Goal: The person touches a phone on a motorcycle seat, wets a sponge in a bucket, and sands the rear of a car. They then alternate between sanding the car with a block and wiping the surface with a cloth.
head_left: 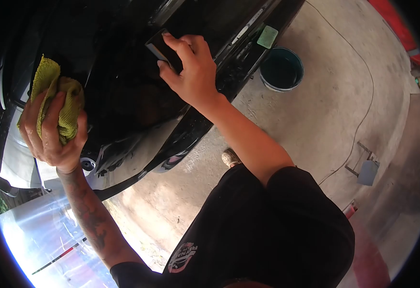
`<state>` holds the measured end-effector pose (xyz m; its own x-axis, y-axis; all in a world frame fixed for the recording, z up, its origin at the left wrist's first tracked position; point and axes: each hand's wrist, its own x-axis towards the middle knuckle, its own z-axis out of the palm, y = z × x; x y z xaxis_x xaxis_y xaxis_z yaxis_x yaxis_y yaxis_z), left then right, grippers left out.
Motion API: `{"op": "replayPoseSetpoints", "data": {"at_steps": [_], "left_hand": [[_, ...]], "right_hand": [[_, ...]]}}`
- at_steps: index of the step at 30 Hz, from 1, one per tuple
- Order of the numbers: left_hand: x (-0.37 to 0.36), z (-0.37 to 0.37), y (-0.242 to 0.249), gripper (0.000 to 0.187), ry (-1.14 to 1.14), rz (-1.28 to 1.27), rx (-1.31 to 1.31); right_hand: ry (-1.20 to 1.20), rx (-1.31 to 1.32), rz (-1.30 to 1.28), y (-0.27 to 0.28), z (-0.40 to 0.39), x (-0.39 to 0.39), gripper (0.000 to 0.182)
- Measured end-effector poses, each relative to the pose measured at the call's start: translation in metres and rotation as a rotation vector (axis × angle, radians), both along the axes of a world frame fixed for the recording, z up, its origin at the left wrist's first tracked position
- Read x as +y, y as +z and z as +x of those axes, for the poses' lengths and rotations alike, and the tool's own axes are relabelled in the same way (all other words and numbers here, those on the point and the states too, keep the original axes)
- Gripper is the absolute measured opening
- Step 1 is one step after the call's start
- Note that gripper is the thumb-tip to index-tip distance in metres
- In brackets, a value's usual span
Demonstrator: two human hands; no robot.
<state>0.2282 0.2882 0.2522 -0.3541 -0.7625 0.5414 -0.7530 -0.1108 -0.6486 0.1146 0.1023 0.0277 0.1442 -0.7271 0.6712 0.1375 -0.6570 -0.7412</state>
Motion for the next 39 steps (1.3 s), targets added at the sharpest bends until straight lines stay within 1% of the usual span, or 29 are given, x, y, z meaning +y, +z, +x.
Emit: {"op": "replayPoseSetpoints", "data": {"at_steps": [1,5,8,9,12,14,16,20,22,24,25,28,29,32,34,36,39], "left_hand": [[0.0,0.001,0.0,0.038,-0.002,0.003,-0.004],[-0.002,-0.003,-0.002,0.038,-0.001,-0.02,0.018],[0.0,-0.001,0.0,0.038,-0.003,-0.006,0.0],[0.0,-0.001,0.0,0.038,-0.001,-0.007,-0.004],[0.001,0.001,0.0,0.038,0.0,-0.004,0.002],[0.0,0.001,-0.001,0.038,-0.006,-0.006,0.006],[-0.002,0.0,-0.001,0.039,-0.01,-0.01,0.0],[0.001,0.0,0.0,0.039,-0.005,0.002,-0.003],[0.0,-0.001,0.001,0.038,-0.003,0.007,-0.003],[-0.001,-0.001,0.0,0.038,-0.005,-0.004,-0.001],[-0.002,-0.001,-0.001,0.038,-0.007,-0.008,0.001],[-0.001,-0.003,0.0,0.038,-0.003,-0.006,0.003],[-0.001,-0.002,0.0,0.038,-0.005,-0.003,0.002],[-0.001,-0.002,0.0,0.038,-0.005,-0.006,0.008],[-0.003,-0.005,-0.004,0.038,-0.001,-0.026,0.027],[-0.004,-0.004,-0.004,0.038,-0.01,-0.031,0.026],[-0.003,-0.004,-0.004,0.038,-0.019,-0.025,0.036]], "right_hand": [[-0.006,-0.007,0.008,0.0,0.0,0.003,0.062],[0.098,0.056,-0.015,-0.01,-0.009,0.029,0.063],[0.067,0.036,-0.055,-0.008,-0.007,0.015,0.064],[0.036,-0.012,-0.025,-0.003,-0.003,0.01,0.063],[0.023,-0.019,0.036,0.007,0.001,0.01,0.062],[0.079,-0.017,0.011,0.001,-0.002,0.027,0.061],[0.163,0.04,-0.025,-0.003,-0.005,0.04,0.06],[0.045,-0.026,-0.014,0.006,0.001,0.017,0.061],[0.054,-0.031,0.019,0.009,0.002,0.02,0.06],[0.117,0.016,0.005,0.006,-0.004,0.034,0.061],[0.136,0.032,-0.042,0.002,-0.003,0.04,0.061],[0.095,0.027,-0.076,0.004,-0.006,0.026,0.06],[0.06,-0.009,-0.035,0.006,-0.003,0.02,0.06],[0.076,0.024,0.038,0.01,-0.004,0.022,0.06],[0.122,0.072,-0.019,0.007,-0.009,0.032,0.063],[0.119,0.038,-0.063,0.002,-0.005,0.034,0.059],[0.05,0.021,-0.013,0.008,-0.006,0.014,0.061]]}}
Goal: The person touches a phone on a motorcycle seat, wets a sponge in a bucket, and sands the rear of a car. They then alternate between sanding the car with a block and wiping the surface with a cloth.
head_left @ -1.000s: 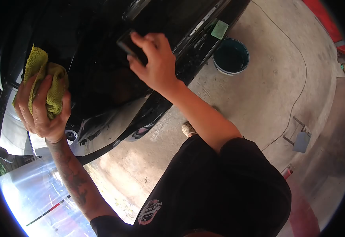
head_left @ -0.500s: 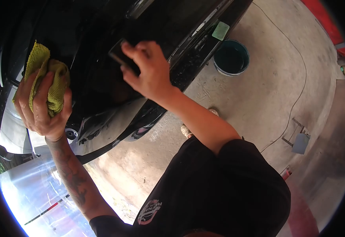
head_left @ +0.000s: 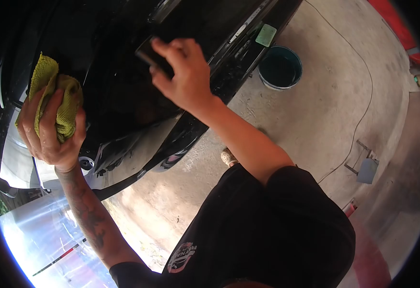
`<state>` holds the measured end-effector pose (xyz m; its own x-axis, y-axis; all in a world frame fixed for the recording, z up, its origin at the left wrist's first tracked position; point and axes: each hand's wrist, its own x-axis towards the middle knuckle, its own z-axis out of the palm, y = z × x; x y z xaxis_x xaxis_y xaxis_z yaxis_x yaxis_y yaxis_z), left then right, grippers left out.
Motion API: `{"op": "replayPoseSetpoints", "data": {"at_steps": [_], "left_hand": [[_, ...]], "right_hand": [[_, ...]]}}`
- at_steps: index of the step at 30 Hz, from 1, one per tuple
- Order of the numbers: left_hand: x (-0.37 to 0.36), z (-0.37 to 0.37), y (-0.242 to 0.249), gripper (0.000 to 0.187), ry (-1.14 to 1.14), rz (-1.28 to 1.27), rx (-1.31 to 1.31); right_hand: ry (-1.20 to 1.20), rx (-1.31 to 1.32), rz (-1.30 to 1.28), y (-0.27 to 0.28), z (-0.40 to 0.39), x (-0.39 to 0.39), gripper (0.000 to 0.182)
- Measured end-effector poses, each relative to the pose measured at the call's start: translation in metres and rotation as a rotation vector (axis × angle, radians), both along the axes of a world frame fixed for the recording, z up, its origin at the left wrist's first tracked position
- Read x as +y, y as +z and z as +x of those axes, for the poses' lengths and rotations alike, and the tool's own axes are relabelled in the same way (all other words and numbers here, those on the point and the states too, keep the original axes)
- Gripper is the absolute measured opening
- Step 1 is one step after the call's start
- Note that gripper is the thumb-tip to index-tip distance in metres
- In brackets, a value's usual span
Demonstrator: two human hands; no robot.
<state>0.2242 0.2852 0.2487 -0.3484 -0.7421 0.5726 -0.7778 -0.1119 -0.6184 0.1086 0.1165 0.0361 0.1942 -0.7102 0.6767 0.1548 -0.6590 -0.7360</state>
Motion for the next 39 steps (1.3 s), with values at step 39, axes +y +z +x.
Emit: {"op": "replayPoseSetpoints", "data": {"at_steps": [39], "left_hand": [[0.0,0.003,0.003,0.037,0.006,0.018,-0.037]], "right_hand": [[-0.021,-0.006,0.015,-0.012,0.004,-0.016,0.059]]}}
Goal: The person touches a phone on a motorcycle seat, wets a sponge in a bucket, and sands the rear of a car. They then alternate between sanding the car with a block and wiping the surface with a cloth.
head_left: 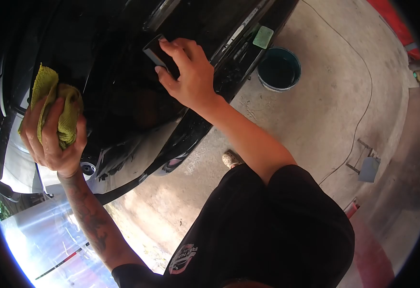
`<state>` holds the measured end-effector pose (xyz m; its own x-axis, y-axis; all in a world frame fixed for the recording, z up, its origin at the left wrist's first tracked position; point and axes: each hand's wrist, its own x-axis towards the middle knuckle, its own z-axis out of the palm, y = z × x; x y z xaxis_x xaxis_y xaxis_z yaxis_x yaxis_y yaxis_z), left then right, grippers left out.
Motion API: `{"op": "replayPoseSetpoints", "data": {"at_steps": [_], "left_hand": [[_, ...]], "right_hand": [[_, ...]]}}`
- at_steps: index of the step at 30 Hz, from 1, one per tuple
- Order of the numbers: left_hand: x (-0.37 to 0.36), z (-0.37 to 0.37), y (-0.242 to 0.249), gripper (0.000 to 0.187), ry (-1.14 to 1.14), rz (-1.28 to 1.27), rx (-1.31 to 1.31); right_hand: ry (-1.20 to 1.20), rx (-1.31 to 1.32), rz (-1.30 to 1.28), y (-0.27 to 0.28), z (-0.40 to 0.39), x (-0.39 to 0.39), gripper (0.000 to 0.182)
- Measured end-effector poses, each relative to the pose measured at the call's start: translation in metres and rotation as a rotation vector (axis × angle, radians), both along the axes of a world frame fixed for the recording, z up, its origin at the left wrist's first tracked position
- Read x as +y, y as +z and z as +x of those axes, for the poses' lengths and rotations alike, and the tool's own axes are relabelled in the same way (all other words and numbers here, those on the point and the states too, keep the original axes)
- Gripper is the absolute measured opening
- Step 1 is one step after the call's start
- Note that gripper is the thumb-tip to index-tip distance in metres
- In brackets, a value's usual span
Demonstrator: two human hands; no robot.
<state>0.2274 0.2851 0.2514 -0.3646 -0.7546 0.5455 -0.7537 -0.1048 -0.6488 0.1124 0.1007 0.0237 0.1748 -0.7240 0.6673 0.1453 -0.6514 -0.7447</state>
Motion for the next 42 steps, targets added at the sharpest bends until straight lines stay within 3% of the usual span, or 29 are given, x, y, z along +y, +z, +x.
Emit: {"op": "replayPoseSetpoints", "data": {"at_steps": [2,5,12,14,18,24,27,28,30,36,38,40,42], "left_hand": [[0.0,0.0,0.0,0.037,-0.001,0.004,-0.002],[0.002,0.0,0.0,0.037,0.005,0.005,-0.007],[0.0,0.0,0.0,0.036,0.006,0.0,-0.013],[0.0,-0.001,0.0,0.036,0.004,0.0,-0.014],[0.001,0.0,0.001,0.035,0.0,0.001,-0.015],[-0.001,-0.001,0.0,0.036,0.003,-0.003,-0.015],[0.0,0.0,0.001,0.036,0.002,0.001,-0.021],[0.001,0.0,0.001,0.036,0.004,0.002,-0.022],[0.001,0.0,0.001,0.036,0.001,0.003,-0.018],[-0.001,-0.001,0.0,0.036,0.004,-0.003,-0.009],[0.001,0.0,0.0,0.036,0.002,0.002,-0.007],[0.001,0.001,0.0,0.036,-0.005,0.001,-0.004],[0.0,0.0,0.001,0.035,-0.002,0.003,-0.008]], "right_hand": [[-0.066,0.018,-0.091,0.0,-0.004,-0.011,0.059],[-0.167,-0.012,-0.029,0.004,0.003,-0.036,0.059],[-0.027,0.021,-0.009,-0.002,-0.001,-0.002,0.058],[-0.102,-0.007,-0.044,-0.001,0.0,-0.021,0.057],[-0.153,-0.039,0.133,0.012,0.005,-0.047,0.051],[-0.006,-0.008,0.083,-0.007,0.0,-0.003,0.056],[-0.125,-0.008,0.049,0.0,0.002,-0.03,0.055],[-0.04,0.009,0.248,0.007,0.0,-0.038,0.054],[-0.14,-0.021,0.21,0.005,0.009,-0.047,0.055],[0.064,0.009,0.215,-0.009,0.0,-0.002,0.058],[-0.084,-0.012,0.171,-0.008,0.005,-0.024,0.056],[-0.041,0.002,0.387,0.008,0.0,-0.044,0.053],[-0.066,0.003,0.368,0.005,0.003,-0.043,0.055]]}}
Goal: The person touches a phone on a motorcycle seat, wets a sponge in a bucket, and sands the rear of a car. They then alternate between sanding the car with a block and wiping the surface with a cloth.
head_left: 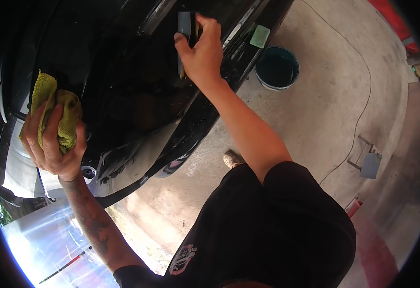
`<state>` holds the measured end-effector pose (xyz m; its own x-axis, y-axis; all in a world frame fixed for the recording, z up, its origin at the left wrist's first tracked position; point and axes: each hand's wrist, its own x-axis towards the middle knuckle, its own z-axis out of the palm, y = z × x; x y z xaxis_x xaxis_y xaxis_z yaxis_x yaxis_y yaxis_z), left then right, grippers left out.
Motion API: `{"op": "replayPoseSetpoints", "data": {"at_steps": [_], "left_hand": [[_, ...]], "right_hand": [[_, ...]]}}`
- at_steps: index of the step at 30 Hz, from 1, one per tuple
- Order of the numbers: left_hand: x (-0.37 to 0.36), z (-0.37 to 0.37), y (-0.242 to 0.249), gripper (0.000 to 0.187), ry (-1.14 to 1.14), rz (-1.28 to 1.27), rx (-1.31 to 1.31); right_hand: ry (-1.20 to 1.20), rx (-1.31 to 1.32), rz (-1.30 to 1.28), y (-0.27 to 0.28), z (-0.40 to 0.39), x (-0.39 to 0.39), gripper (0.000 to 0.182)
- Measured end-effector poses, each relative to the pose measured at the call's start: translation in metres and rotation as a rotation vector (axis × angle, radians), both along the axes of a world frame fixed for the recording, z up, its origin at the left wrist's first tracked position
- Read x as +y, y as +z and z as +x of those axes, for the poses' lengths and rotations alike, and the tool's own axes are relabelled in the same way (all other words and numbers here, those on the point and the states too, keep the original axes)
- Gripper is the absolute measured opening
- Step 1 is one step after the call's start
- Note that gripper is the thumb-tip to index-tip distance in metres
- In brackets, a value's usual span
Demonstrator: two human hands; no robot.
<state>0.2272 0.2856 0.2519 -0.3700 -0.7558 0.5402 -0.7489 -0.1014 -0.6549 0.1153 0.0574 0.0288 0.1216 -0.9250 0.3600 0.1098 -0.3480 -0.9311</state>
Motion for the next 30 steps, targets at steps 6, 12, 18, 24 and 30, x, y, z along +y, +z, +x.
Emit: {"op": "replayPoseSetpoints", "data": {"at_steps": [6,12,18,24,30], "left_hand": [[-0.001,0.0,0.0,0.035,-0.009,0.003,0.0],[0.0,-0.001,0.0,0.035,0.004,-0.006,-0.012],[-0.001,0.002,0.0,0.035,-0.01,0.002,0.011],[-0.001,-0.004,-0.003,0.035,0.009,-0.024,0.028],[-0.002,-0.004,-0.004,0.036,-0.009,-0.024,0.048]], "right_hand": [[-0.017,-0.001,-0.26,-0.006,-0.001,0.014,0.057],[-0.12,-0.033,-0.327,-0.007,0.009,0.014,0.063],[-0.078,0.001,-0.448,-0.008,0.002,0.005,0.061],[-0.019,-0.018,-0.46,-0.009,0.002,0.036,0.061],[-0.059,-0.034,-0.439,-0.007,0.004,0.023,0.058]]}}
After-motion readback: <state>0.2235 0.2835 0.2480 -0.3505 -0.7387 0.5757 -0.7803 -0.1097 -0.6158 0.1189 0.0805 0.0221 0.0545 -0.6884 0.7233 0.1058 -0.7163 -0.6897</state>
